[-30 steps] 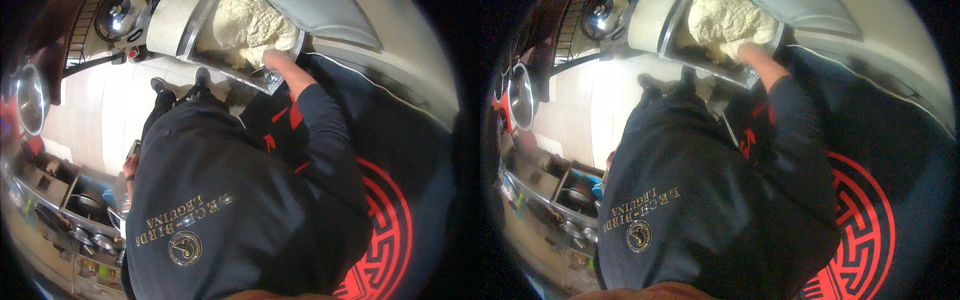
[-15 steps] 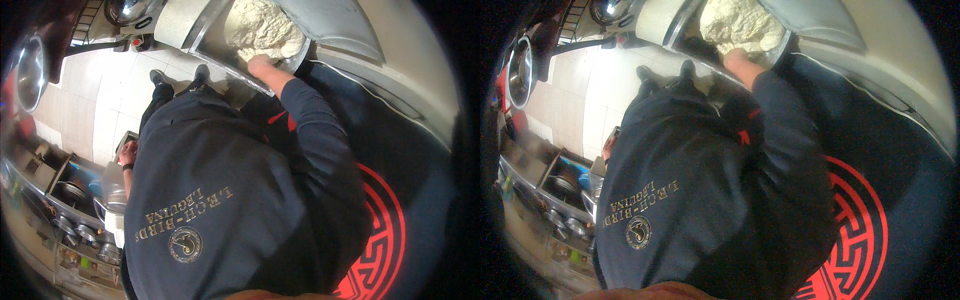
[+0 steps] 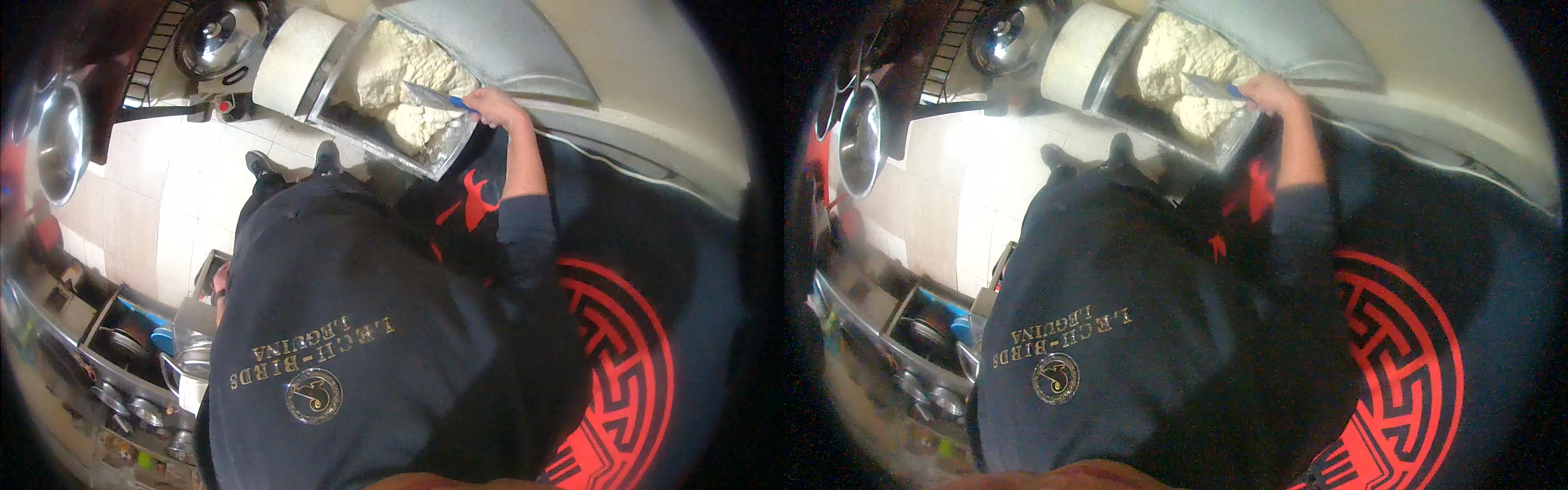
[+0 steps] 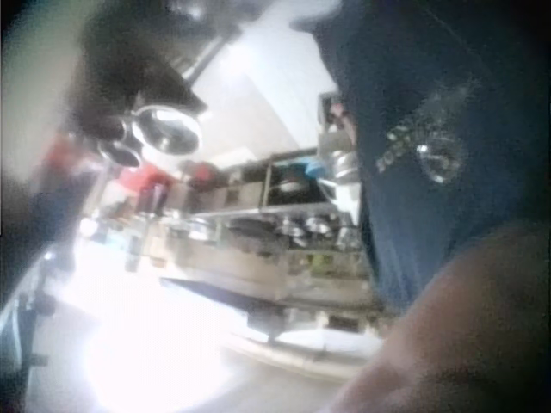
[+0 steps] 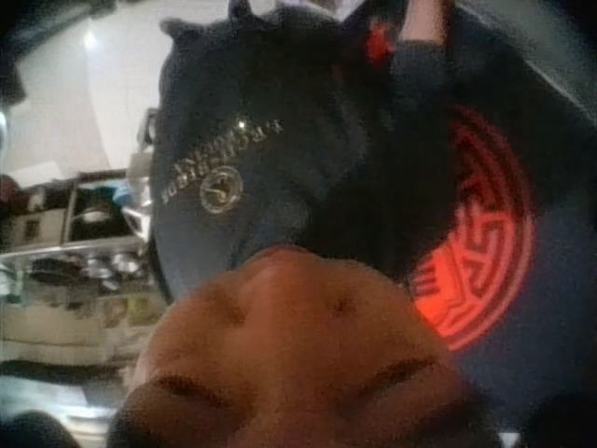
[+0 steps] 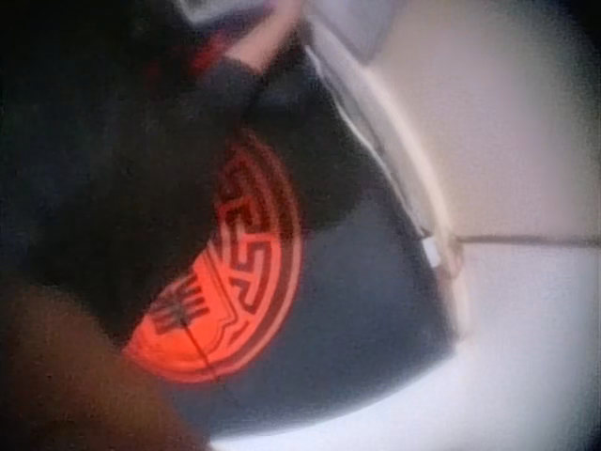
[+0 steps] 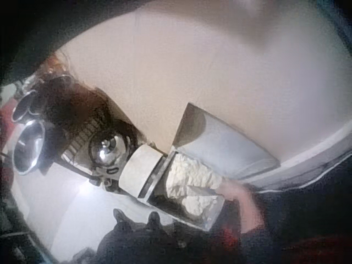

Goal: The person portions dough from a large metal container into white plastic tubs using hands and a metal scraper. They repeatedly tear off chunks of dough, place them into the tubs, and scrape the container sides to gather remaining dough.

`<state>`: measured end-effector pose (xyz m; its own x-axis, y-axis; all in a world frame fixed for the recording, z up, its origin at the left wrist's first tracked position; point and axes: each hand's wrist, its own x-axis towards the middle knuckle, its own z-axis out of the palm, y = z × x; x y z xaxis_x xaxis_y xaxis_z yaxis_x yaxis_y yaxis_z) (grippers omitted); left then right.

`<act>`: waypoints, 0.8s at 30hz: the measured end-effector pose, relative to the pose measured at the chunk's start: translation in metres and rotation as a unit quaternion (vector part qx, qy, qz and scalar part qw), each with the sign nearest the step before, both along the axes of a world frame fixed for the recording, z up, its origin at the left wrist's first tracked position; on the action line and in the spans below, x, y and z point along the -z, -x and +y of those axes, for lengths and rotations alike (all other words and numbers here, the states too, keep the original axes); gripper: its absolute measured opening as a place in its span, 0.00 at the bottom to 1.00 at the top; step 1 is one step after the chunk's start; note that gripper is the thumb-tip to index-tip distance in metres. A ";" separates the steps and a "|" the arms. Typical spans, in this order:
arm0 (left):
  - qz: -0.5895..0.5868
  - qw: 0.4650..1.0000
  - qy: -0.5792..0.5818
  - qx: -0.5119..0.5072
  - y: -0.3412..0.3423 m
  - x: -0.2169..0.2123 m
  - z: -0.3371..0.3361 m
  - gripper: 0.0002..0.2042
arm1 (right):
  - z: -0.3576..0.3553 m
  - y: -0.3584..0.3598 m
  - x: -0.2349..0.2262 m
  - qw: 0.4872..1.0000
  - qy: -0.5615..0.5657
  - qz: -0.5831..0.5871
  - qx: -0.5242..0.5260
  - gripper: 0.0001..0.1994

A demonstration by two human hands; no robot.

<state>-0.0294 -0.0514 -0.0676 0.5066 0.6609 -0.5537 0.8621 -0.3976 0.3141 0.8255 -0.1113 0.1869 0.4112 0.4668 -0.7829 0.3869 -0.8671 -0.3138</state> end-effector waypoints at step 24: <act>-0.431 0.678 0.351 -0.480 -0.400 -0.249 0.145 0.12 | 0.101 0.143 0.054 0.965 -0.238 -0.106 -0.001 0.21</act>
<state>0.3701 0.0936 0.1815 0.3648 0.6426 -0.6738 -0.0072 0.7256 0.6881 0.6827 -0.0100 0.1331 0.5371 0.7544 -0.3772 0.4884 -0.6428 -0.5901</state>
